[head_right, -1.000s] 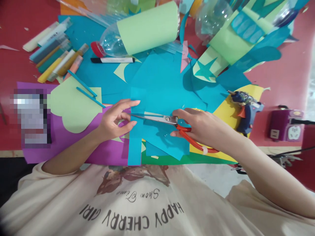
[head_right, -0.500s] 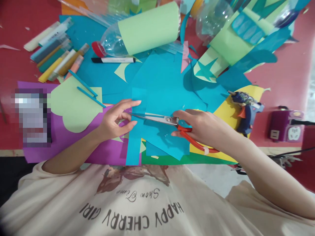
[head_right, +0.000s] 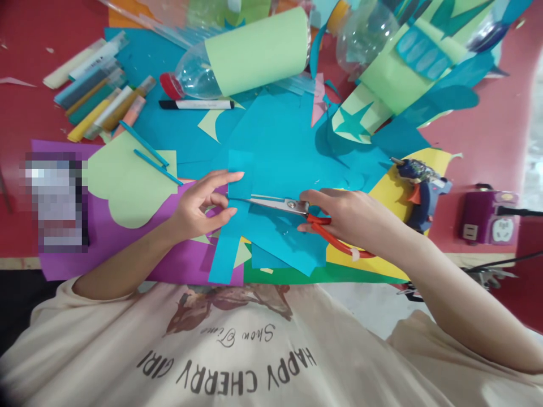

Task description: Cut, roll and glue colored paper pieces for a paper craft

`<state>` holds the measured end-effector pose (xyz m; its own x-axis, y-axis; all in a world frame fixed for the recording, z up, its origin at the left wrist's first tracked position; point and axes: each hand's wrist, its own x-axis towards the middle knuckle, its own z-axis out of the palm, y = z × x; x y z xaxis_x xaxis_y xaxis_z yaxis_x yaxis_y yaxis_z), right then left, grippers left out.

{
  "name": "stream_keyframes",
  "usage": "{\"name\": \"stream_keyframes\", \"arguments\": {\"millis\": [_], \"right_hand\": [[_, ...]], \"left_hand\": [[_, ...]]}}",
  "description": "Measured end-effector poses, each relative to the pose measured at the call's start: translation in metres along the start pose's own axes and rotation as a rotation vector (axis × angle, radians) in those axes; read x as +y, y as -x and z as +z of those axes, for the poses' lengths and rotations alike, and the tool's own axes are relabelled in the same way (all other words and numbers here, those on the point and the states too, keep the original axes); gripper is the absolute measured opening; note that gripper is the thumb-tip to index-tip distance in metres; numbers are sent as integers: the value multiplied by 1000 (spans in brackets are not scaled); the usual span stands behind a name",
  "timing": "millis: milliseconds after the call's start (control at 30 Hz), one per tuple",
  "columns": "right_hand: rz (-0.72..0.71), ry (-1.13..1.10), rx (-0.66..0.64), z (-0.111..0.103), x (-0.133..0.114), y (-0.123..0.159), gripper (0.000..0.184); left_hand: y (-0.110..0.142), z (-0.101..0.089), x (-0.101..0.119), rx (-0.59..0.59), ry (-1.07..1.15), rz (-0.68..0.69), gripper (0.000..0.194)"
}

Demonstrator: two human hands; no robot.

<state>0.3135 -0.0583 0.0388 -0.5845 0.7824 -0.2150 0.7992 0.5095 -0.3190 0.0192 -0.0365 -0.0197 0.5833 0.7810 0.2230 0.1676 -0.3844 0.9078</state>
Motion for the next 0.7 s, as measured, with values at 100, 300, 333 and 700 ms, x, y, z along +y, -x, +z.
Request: {"name": "stream_keyframes", "arguments": {"millis": [100,300,333,700], "right_hand": [[90,-39,-18,-4,1,-4,82],[354,-20,189,-9,13,-11,46],[390,1,207,-9,16,-12,41],[408,254,138,-3,19,-5,44]], "left_hand": [[-1,-2,-2,31,-36,-1,52],[-5,-7,-10,167,-135,-49,49],[-5,-7,-11,178,-148,-54,48],[-6,-6,-14,219,-180,-81,47]]}}
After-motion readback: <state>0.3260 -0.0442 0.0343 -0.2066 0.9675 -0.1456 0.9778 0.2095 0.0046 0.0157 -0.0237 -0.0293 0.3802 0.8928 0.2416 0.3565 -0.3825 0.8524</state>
